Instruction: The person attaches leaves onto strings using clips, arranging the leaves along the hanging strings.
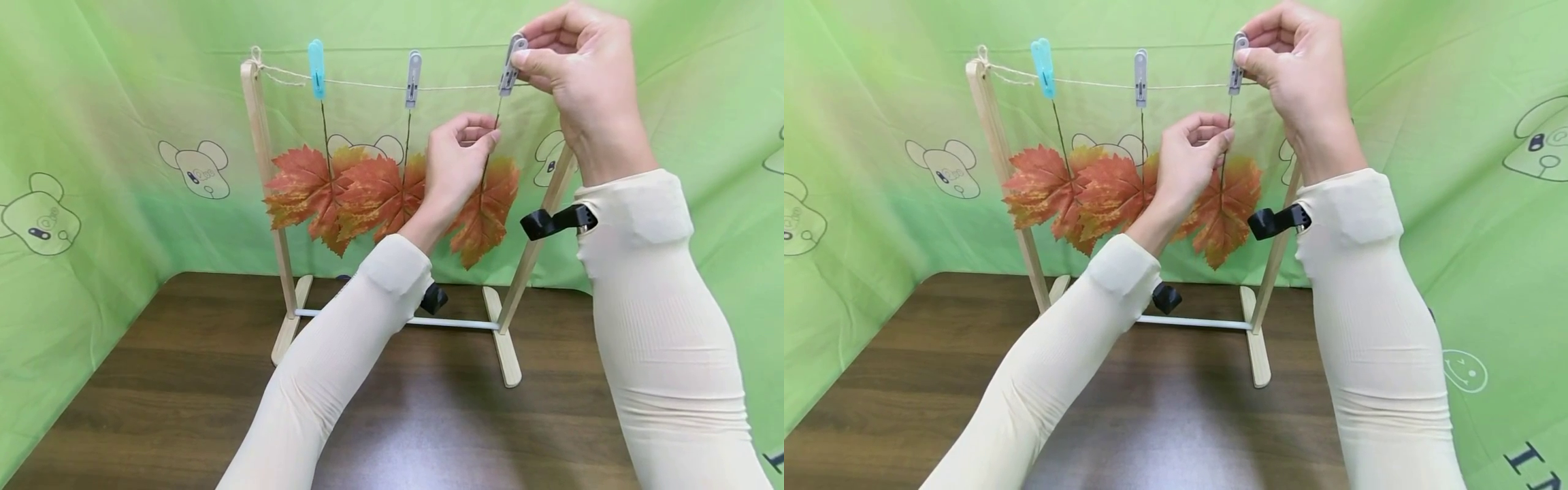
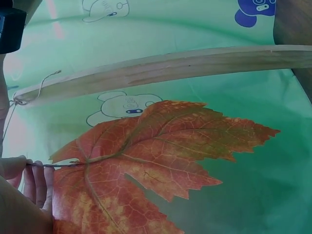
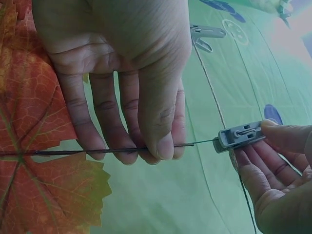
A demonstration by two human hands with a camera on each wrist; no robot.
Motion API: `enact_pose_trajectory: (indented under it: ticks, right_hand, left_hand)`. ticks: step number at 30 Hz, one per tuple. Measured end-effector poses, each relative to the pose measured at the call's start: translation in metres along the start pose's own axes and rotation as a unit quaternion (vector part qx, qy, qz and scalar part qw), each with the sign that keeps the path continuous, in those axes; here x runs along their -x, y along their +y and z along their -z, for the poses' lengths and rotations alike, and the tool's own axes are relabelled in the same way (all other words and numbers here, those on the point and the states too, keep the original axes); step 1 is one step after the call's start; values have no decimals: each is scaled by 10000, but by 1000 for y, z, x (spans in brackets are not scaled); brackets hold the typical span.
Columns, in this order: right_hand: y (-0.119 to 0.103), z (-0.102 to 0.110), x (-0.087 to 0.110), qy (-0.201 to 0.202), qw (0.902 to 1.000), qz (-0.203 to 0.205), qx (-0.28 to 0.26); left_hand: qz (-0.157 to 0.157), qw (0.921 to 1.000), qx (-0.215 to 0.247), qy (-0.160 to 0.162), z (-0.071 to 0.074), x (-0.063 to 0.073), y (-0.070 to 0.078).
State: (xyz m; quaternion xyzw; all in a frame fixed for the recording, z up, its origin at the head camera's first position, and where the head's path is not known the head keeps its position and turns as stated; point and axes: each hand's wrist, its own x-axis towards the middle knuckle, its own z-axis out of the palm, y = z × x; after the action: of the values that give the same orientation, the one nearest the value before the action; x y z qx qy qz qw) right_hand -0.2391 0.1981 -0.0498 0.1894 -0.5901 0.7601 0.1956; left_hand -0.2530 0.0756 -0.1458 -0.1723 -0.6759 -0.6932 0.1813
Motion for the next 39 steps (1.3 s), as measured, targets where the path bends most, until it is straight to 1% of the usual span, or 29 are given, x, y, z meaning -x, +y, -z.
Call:
enact_pose_trajectory:
  ticks: [9,15,20,25,35,39]
  right_hand:
    - [0,0,0,-126,9996,-57,233]
    - [1,1,-1,-123,9994,-181,264]
    - [2,2,0,-123,9994,-200,273]
    - [2,2,0,-68,9992,-247,290]
    - [0,1,1,61,9983,-370,448]
    - [0,2,1,76,9978,-455,472]
  left_hand:
    - [-5,10000,2,-30,2,-2,2]
    - [14,10000,-44,-31,1,-3,3]
    - [-40,10000,-26,-49,0,-2,4]
    - [-50,10000,21,-72,0,-2,4]
    - [-78,10000,30,-16,0,-2,5]
    - [-38,10000,6,-2,0,-1,6]
